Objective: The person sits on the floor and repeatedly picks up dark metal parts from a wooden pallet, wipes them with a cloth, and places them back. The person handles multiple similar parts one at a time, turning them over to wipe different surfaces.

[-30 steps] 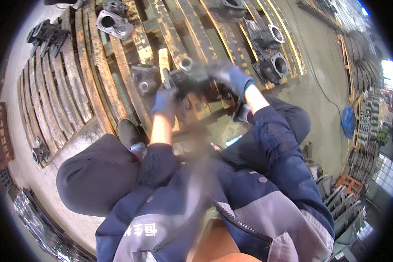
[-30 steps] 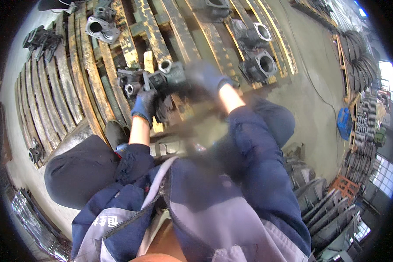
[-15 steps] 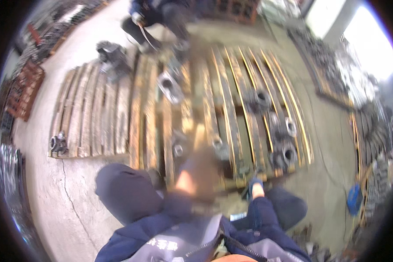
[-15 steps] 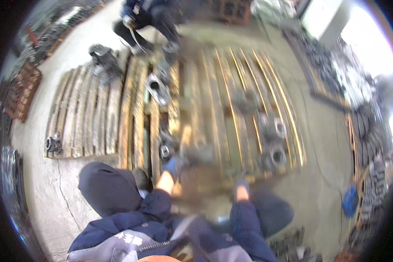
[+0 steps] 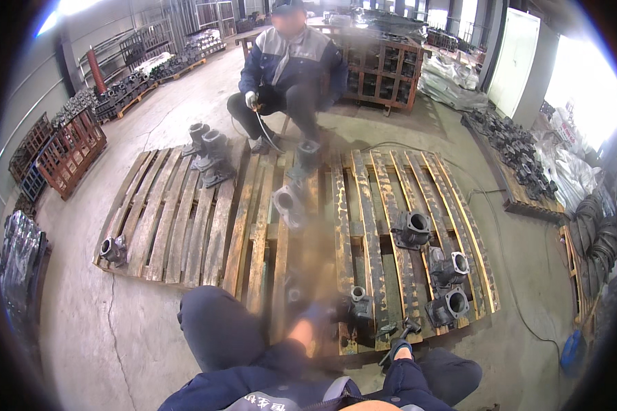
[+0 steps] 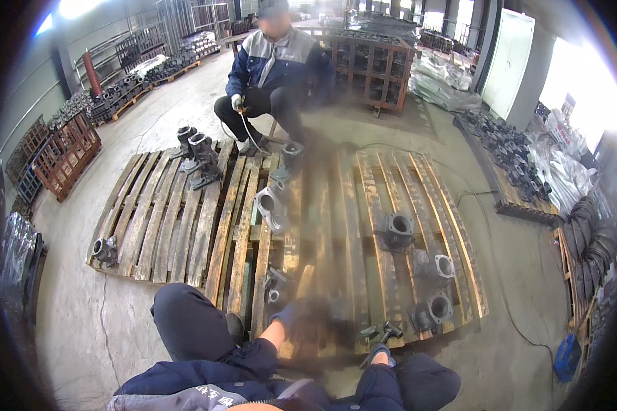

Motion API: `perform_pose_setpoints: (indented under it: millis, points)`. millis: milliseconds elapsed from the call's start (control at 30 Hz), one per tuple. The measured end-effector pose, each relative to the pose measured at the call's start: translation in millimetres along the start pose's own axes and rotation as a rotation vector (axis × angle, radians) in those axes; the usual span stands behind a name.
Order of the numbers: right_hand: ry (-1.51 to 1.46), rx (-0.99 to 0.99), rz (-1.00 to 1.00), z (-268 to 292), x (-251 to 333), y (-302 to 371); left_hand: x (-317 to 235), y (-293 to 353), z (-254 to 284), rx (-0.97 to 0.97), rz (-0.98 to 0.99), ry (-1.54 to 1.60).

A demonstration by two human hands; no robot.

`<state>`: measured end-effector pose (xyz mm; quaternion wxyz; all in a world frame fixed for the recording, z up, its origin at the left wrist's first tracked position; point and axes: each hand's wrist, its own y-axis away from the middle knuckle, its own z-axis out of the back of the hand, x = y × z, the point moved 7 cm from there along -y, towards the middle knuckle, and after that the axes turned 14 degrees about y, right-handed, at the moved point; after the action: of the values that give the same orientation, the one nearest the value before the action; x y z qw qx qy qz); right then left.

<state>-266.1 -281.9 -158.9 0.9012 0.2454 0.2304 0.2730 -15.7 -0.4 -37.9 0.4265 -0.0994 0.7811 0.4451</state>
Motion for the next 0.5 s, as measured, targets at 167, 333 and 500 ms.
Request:
perform_pose_setpoints:
  millis: [167,333,500]
  points:
    - [-0.047,-0.015,-0.024,-33,-7,-20,12,-11,-5,0.037,0.012,-0.020]
    - [-0.025,-0.096,0.015,-54,-14,-34,29,-38,5,0.089,-0.044,-0.266]
    - [-1.315,-0.215,0.048,37,-9,44,25,-52,-10,0.087,-0.985,-2.035]
